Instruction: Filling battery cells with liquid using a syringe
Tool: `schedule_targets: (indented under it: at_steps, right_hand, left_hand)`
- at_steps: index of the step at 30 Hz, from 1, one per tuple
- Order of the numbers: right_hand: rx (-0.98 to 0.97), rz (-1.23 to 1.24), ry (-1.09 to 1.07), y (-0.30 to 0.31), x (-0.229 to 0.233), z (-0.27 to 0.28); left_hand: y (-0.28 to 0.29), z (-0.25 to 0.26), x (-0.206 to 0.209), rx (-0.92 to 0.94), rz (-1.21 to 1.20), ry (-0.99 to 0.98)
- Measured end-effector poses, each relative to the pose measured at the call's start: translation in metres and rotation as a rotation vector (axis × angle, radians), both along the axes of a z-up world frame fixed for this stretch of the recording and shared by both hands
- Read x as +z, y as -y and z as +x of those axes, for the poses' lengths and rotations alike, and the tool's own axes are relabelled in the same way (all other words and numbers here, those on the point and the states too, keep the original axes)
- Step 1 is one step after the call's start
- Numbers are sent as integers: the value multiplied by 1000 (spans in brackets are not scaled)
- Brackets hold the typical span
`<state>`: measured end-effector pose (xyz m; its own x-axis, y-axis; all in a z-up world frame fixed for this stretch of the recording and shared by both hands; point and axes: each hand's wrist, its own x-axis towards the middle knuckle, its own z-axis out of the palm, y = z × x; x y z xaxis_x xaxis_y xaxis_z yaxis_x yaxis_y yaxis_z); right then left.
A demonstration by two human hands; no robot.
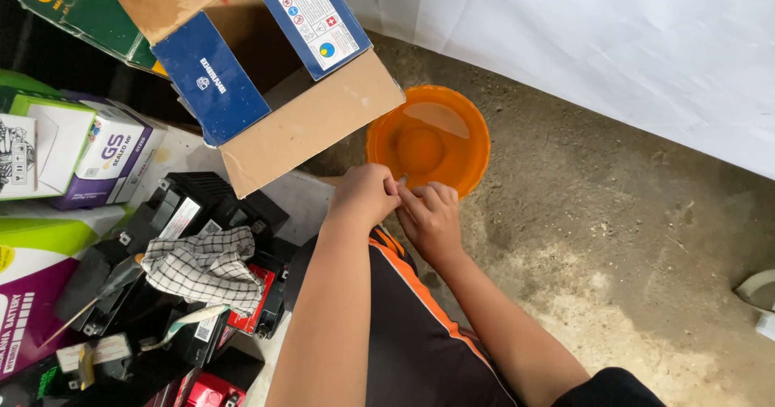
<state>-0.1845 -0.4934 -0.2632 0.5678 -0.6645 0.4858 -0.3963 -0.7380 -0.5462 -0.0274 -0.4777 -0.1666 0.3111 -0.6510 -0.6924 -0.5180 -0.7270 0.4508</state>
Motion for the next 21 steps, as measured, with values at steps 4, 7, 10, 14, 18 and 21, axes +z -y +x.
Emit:
schedule_targets:
  at_steps: [4, 7, 10, 14, 18, 21]
  right_hand:
    - [-6, 15, 19, -1, 7, 3]
    - [-18, 39, 53, -3, 9, 4]
    - [-20, 56, 45, -3, 8, 6]
    - [-18, 84, 48, -4, 5, 6]
    - [7, 89, 71, -3, 12, 8]
    - [29, 68, 75, 0, 9, 5]
  left_hand:
    - [2, 3, 3, 10, 40, -40]
    - [3, 4, 1, 7, 70, -22]
    - [3, 4, -9, -15, 87, -5]
    - [0, 6, -15, 0, 108, 0]
    - [1, 6, -5, 15, 87, -25]
    - [1, 5, -4, 22, 97, -24]
